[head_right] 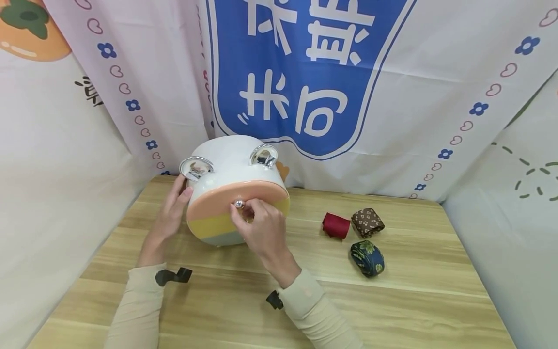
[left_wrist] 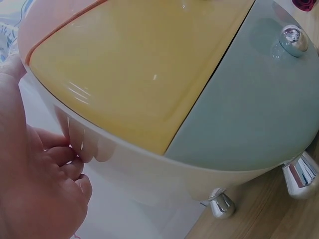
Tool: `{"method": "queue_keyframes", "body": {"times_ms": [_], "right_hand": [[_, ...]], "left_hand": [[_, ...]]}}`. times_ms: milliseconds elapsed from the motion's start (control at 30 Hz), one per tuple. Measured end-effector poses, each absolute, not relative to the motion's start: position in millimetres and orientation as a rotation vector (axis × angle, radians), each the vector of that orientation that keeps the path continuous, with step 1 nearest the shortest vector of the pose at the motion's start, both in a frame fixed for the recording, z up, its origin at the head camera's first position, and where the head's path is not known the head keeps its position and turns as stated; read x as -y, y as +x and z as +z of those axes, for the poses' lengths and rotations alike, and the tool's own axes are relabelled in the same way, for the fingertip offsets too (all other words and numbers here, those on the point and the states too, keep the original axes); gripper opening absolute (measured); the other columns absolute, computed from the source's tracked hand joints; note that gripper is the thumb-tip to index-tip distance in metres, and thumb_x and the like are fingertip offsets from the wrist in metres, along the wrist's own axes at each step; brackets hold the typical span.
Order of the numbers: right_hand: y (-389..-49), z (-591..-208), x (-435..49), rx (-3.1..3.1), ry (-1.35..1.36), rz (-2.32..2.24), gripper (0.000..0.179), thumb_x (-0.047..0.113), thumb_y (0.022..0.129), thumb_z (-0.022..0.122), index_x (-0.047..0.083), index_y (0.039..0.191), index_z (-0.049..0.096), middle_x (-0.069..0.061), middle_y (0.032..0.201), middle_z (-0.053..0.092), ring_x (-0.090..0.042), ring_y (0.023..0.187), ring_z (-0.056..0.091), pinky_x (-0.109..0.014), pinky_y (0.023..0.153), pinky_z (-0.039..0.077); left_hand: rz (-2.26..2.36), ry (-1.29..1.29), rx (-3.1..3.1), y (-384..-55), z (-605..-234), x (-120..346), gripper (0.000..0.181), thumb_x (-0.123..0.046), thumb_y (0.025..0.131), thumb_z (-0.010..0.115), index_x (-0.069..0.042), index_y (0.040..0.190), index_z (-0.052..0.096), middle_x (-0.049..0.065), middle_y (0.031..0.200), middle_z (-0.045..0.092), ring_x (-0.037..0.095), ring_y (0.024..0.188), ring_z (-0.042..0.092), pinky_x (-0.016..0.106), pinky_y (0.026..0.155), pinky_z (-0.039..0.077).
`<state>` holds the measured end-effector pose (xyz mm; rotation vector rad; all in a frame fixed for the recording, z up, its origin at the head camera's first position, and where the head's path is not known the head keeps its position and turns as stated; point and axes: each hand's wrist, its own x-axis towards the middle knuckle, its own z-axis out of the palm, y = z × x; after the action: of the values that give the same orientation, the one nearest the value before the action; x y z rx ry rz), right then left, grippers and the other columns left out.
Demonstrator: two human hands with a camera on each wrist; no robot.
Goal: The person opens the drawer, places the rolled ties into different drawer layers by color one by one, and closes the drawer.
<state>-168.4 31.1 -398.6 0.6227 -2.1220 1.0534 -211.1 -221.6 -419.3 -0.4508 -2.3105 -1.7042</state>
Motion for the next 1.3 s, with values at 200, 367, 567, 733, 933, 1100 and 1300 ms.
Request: {"method": "queue_keyframes", "body": {"times_ms": [200,367,567,733,933,1100,1300], "right_hand": [[-167.0,-399.4,-31.4,2.122,0.62,1.051,0.018,0.022,0.093,0.08,0.007,0.084,0.074,-0.003,0.077,0.075,-0.012,0.067,0.072,-0.022,0.064,0.063],[-165.6,-401.0,-32.8,2.114,0.629,1.041,0.017,0.021,0.092,0.081,0.007,0.085,0.075,-0.003,0.078,0.076,-0.013,0.068,0.073,-0.022,0.065,0.063],[-162.6,-402.9,-36.2,2.091,0.648,1.006,0.016,0.021,0.091,0.082,0.009,0.085,0.074,-0.002,0.078,0.076,-0.011,0.069,0.073,-0.023,0.063,0.063],[-160.4,-403.9,-38.7,2.066,0.66,0.984,0.017,0.021,0.09,0.083,0.01,0.083,0.073,-0.001,0.076,0.075,-0.011,0.069,0.073,-0.024,0.063,0.062],[-156.0,-402.9,-41.5,2.07,0.659,0.965,0.018,0.021,0.089,0.083,0.01,0.082,0.072,-0.001,0.075,0.074,-0.011,0.067,0.072,-0.024,0.062,0.062],[-151.2,-401.9,-43.9,2.08,0.673,0.966,0.017,0.021,0.089,0.083,0.01,0.082,0.072,-0.001,0.074,0.073,-0.011,0.067,0.071,-0.024,0.061,0.061],[-144.9,-401.4,-47.7,2.083,0.686,0.962,0.016,0.021,0.088,0.084,0.01,0.081,0.073,0.0,0.074,0.073,-0.01,0.067,0.071,-0.023,0.061,0.061]], "left_hand": [[-1.714,-0.454,2.302,-209.7,-417.8,221.1,0.07,-0.03,0.111,0.045,-0.02,0.171,0.011,0.003,0.18,0.005,0.023,0.167,0.005,0.043,0.138,0.006],[-1.717,-0.464,2.303,-209.1,-417.7,221.1,0.071,-0.029,0.11,0.045,-0.019,0.171,0.01,0.004,0.18,0.005,0.023,0.167,0.005,0.043,0.138,0.006],[-1.73,-0.473,2.295,-210.0,-420.2,221.4,0.07,-0.029,0.111,0.045,-0.022,0.171,0.01,0.001,0.18,0.005,0.022,0.167,0.005,0.043,0.138,0.006],[-1.738,-0.465,2.297,-210.1,-420.4,221.9,0.069,-0.03,0.111,0.045,-0.025,0.171,0.011,0.001,0.18,0.005,0.021,0.167,0.004,0.046,0.138,0.005],[-1.758,-0.466,2.304,-211.4,-418.8,222.1,0.069,-0.033,0.111,0.045,-0.031,0.171,0.011,-0.005,0.18,0.005,0.02,0.167,0.004,0.049,0.137,0.005],[-1.77,-0.463,2.295,-211.8,-418.4,222.1,0.069,-0.032,0.111,0.046,-0.03,0.171,0.012,-0.006,0.18,0.005,0.02,0.167,0.005,0.048,0.137,0.006],[-1.762,-0.477,2.293,-212.8,-419.1,222.0,0.07,-0.032,0.111,0.046,-0.027,0.171,0.011,-0.001,0.18,0.003,0.02,0.167,0.004,0.047,0.137,0.007]]}}
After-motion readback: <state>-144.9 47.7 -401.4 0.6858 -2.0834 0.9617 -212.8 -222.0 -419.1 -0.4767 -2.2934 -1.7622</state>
